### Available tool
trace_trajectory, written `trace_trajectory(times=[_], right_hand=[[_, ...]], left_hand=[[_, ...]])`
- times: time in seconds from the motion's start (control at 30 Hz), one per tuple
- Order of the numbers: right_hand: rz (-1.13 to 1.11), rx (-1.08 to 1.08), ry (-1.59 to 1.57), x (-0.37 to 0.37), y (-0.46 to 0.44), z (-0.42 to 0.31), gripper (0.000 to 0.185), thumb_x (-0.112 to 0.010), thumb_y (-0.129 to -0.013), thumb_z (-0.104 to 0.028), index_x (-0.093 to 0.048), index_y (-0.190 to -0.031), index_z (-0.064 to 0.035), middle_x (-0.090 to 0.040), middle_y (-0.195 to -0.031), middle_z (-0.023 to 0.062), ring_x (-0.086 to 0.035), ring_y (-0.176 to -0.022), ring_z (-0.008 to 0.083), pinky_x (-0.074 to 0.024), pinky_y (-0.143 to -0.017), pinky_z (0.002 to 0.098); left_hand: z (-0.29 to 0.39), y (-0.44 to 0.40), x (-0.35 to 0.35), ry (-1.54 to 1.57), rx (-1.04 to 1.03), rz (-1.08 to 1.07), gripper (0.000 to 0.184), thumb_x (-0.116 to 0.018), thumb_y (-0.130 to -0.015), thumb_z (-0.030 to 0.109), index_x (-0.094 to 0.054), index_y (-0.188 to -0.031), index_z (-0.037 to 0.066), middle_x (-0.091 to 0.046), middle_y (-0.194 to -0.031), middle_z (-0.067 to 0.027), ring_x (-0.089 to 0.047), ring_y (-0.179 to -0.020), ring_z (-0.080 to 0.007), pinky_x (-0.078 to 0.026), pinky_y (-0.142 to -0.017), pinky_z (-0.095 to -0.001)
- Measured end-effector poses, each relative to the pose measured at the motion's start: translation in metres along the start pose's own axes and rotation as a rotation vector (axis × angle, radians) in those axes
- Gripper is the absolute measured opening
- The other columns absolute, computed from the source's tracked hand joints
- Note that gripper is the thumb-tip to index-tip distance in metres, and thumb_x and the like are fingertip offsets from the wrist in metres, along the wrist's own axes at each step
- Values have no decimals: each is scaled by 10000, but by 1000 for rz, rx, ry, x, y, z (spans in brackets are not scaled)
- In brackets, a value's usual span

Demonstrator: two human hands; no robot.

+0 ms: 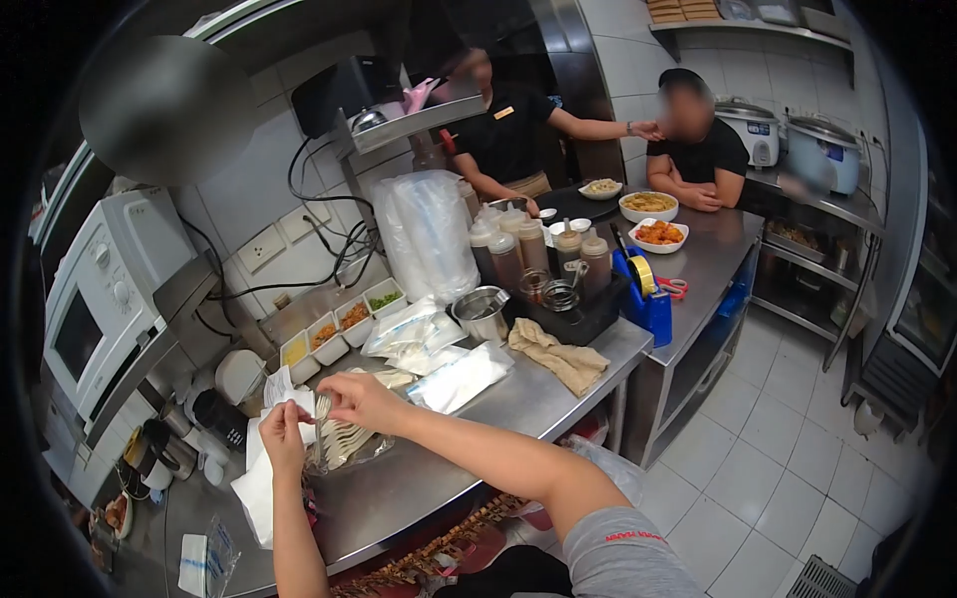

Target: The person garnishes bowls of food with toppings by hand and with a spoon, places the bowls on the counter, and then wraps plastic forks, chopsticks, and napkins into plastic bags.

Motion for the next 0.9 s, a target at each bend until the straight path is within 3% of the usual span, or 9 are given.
trace_trajectory(times=[0.03, 0.2, 0.23, 0.37, 0.47, 0.5, 0.6, 0.77, 0.9], right_hand=[[-125, -263, -212, -4, 2, 3, 260, -647, -813, -31, -550, -1051, 9, -559, -806, 82, -611, -538, 129, -484, -492, 244], [-29, -56, -123, -3, 3, -2, 169, -602, -813, -15, -560, -971, 27, -590, -779, 122, -592, -475, 182, -462, -470, 291], [-15, -13, -91, -3, 3, 1, 156, -597, -811, -10, -564, -959, 28, -587, -774, 123, -597, -489, 191, -465, -479, 299], [-90, -211, -210, -17, 7, 9, 122, -597, -785, -7, -578, -902, 22, -569, -752, 129, -601, -582, 237, -472, -555, 339], [-211, 19, -68, -38, 13, 3, 119, -604, -823, -49, -582, -921, 16, -559, -780, 109, -603, -561, 189, -480, -521, 291], [-260, 7, -120, -45, 17, 1, 139, -624, -816, -82, -587, -915, 9, -563, -778, 112, -600, -617, 206, -484, -567, 304], [-370, 26, -142, -63, 26, -8, 170, -637, -814, -105, -585, -931, 8, -568, -788, 112, -608, -666, 207, -486, -575, 298], [-623, -334, -338, -107, 55, -2, 544, -683, -809, -188, -442, -1258, 3, -486, -1213, 178, -616, -982, 225, -541, -763, 297], [-759, -155, -170, -129, 59, -22, 722, -703, -780, -264, -327, -1346, -20, -428, -1323, 177, -562, -1093, 278, -457, -878, 390]], left_hand=[[12, 1, 2, -81, -4, 5, 399, -463, -967, 214, -534, -649, -17, -575, -575, -59, -512, -515, -113, -443, -564, -267], [19, 9, 44, 52, 65, 225, 347, -382, -997, 235, -502, -756, 16, -444, -552, 8, -450, -470, -61, -444, -580, -255], [31, 12, 52, -14, -32, 203, 258, -396, -996, 231, -536, -988, 15, -426, -619, 12, -405, -446, -62, -420, -521, -213], [38, 41, 108, -12, -50, 333, 387, -478, -940, 78, -397, -1315, 34, -487, -1071, -97, -565, -967, -178, -434, -872, -278], [-13, 86, 178, -663, 34, 359, 409, -515, -926, 113, -409, -1306, 4, -459, -1183, -136, -561, -1012, -237, -417, -917, -334], [-35, 104, 200, -792, 262, 374, 405, -500, -939, 231, -473, -1240, -39, -504, -1195, -175, -552, -1018, -288, -402, -931, -359], [-45, 132, 185, -413, 795, 0, 486, -428, -952, 357, -520, -1192, -56, -555, -1180, -206, -538, -1073, -319, -387, -949, -370], [-94, 167, 188, -434, 898, 190, 709, -343, -901, 579, -546, -1193, -34, -539, -1224, -244, -485, -1179, -367, -352, -993, -405], [-51, 143, 165, -297, 822, 165, 754, -705, -743, 472, -486, -1107, -151, -580, -1072, -284, -567, -1030, -281, -444, -878, -356]])
Point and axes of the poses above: each hand's wrist, its own y-axis away from the middle knuckle, its own x-axis out of the back of the hand, z = x × y, the point moved 7 cm from there along -y, towards the middle knuckle
